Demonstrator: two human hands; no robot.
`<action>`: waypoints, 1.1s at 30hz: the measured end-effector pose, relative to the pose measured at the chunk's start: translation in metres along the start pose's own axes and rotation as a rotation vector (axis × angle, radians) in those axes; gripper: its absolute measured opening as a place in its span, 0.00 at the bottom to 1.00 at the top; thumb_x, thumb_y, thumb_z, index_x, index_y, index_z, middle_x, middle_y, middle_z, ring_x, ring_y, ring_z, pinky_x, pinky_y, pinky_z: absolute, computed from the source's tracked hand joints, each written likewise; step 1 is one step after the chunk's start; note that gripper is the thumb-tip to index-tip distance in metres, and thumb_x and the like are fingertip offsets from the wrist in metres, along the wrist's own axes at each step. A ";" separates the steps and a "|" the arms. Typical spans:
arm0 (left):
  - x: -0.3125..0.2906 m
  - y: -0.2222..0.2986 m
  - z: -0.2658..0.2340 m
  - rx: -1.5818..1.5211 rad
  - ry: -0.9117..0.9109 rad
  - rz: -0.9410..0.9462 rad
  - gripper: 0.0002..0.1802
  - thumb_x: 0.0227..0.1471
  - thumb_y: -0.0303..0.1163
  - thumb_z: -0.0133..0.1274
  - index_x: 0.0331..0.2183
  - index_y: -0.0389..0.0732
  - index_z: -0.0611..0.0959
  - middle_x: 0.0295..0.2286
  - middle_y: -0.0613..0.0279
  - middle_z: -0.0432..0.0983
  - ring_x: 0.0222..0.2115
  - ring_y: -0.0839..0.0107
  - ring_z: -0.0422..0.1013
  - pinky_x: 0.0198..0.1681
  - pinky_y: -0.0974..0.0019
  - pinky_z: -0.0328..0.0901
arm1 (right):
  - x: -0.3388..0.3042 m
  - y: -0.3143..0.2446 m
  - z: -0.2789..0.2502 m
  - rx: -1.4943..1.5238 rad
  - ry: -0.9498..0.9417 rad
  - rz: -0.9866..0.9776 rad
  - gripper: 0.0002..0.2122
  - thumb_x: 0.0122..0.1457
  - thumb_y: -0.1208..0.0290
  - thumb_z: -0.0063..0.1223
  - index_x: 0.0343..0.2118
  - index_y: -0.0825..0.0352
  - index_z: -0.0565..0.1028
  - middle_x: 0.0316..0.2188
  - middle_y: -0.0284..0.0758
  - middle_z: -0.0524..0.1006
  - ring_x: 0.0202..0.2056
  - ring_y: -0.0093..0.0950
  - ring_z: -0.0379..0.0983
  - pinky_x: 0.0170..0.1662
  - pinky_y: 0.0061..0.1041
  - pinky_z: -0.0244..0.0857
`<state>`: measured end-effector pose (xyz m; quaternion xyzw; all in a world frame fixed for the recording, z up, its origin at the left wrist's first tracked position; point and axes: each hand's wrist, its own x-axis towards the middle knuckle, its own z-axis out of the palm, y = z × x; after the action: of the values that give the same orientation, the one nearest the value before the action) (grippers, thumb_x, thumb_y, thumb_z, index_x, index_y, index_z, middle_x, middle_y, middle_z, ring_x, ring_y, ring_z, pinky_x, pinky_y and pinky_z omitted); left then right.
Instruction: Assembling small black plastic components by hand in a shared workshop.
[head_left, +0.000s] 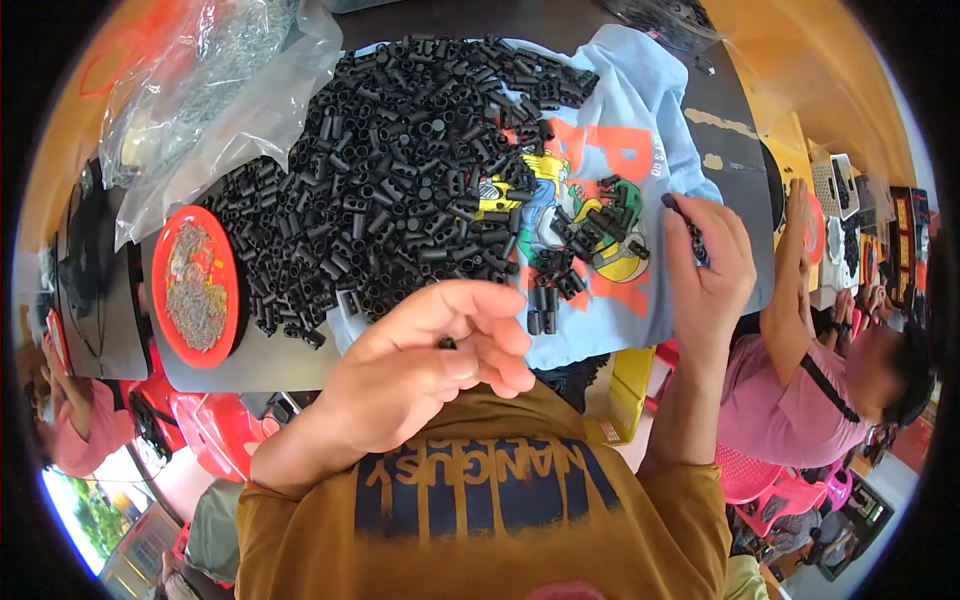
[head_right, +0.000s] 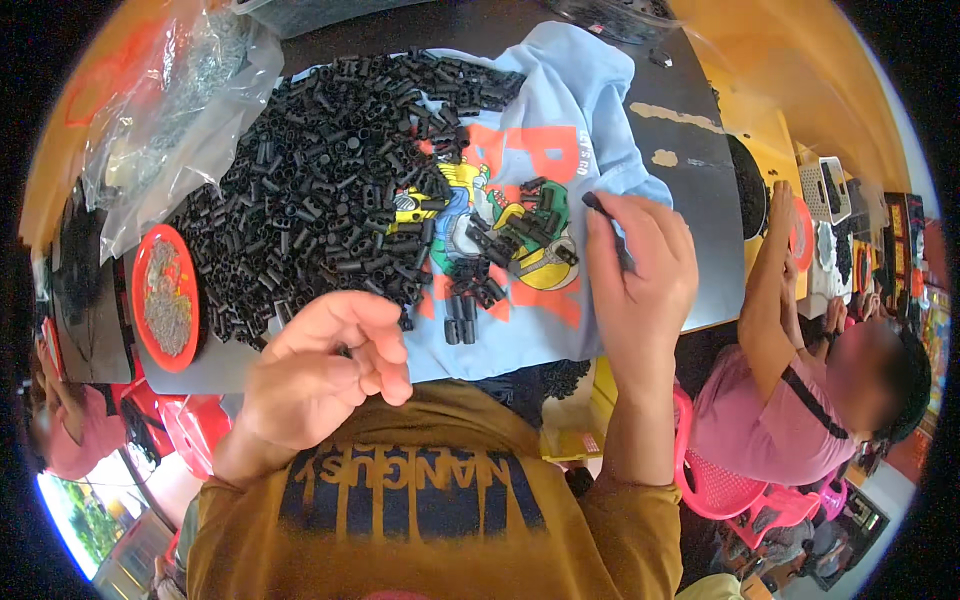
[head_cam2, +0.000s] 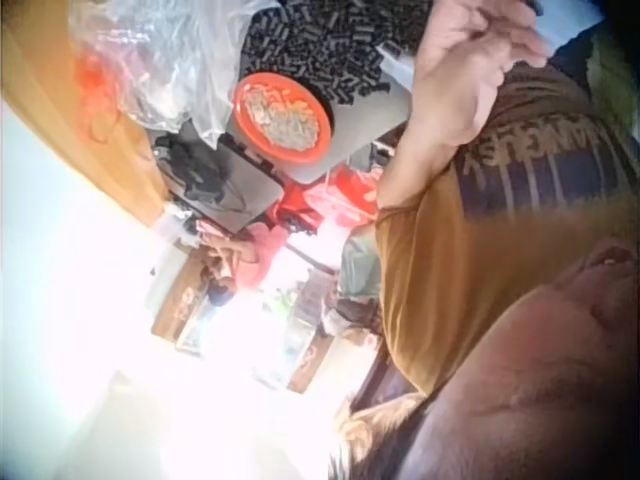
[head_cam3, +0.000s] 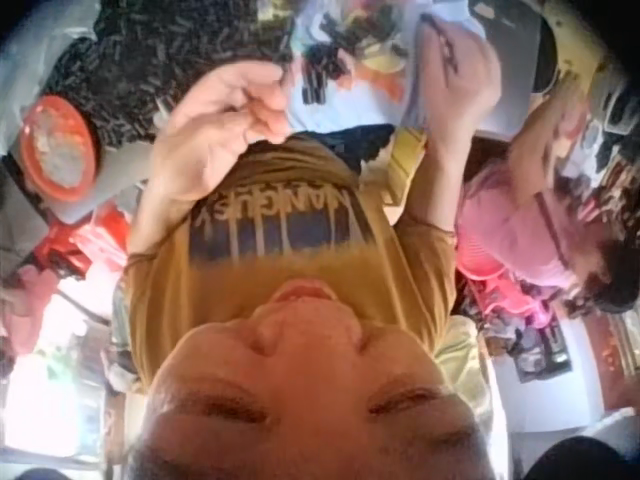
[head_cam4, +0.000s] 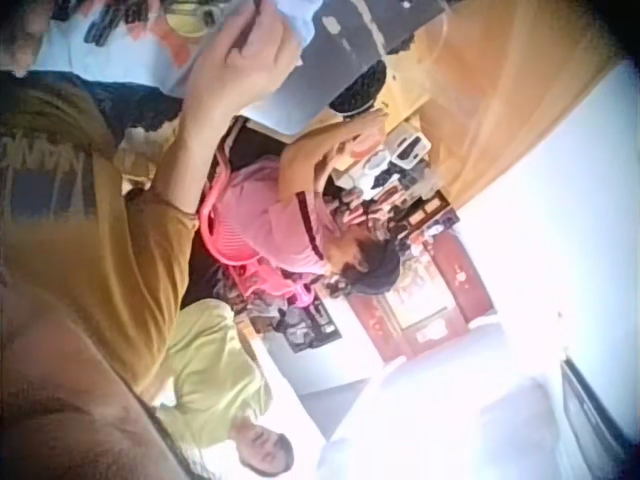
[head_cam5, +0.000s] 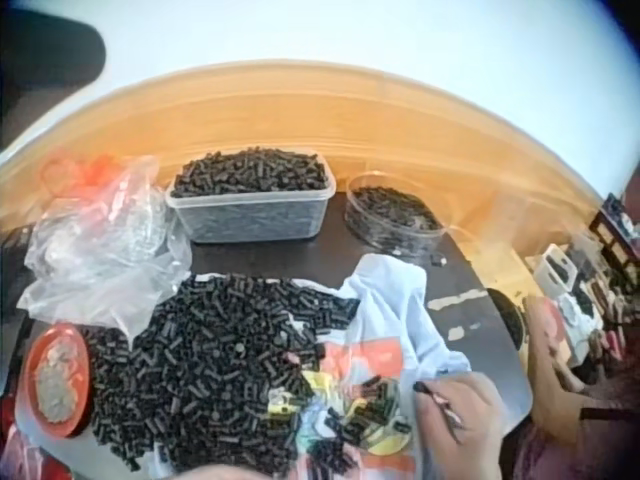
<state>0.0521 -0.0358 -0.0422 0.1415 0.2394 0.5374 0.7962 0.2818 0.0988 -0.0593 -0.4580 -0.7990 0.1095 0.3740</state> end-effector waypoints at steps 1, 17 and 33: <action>-0.003 -0.002 0.001 0.000 -0.006 -0.006 0.18 0.54 0.21 0.37 0.49 0.32 0.66 0.39 0.54 0.69 0.40 0.64 0.70 0.46 0.64 0.63 | -0.001 0.001 0.001 -0.050 0.004 -0.043 0.08 0.46 0.82 0.55 0.32 0.70 0.76 0.29 0.37 0.75 0.31 0.31 0.71 0.35 0.25 0.64; -0.002 0.001 -0.002 0.521 0.113 0.042 0.17 0.59 0.29 0.39 0.48 0.33 0.67 0.24 0.63 0.67 0.17 0.83 0.58 0.22 0.80 0.55 | -0.006 0.020 0.002 -0.226 -0.149 -0.114 0.10 0.47 0.79 0.53 0.35 0.67 0.75 0.32 0.37 0.74 0.36 0.34 0.70 0.42 0.30 0.60; 0.015 -0.013 -0.005 1.117 -0.165 0.711 0.22 0.48 0.12 0.36 0.48 0.29 0.63 0.38 0.41 0.71 0.41 0.49 0.70 0.45 0.52 0.65 | -0.035 -0.042 -0.021 0.553 -0.204 -0.027 0.10 0.47 0.86 0.46 0.35 0.75 0.73 0.32 0.43 0.75 0.34 0.32 0.71 0.37 0.27 0.65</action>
<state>0.0644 -0.0271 -0.0562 0.6434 0.3590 0.5498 0.3935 0.2792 0.0436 -0.0399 -0.3149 -0.7783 0.3635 0.4037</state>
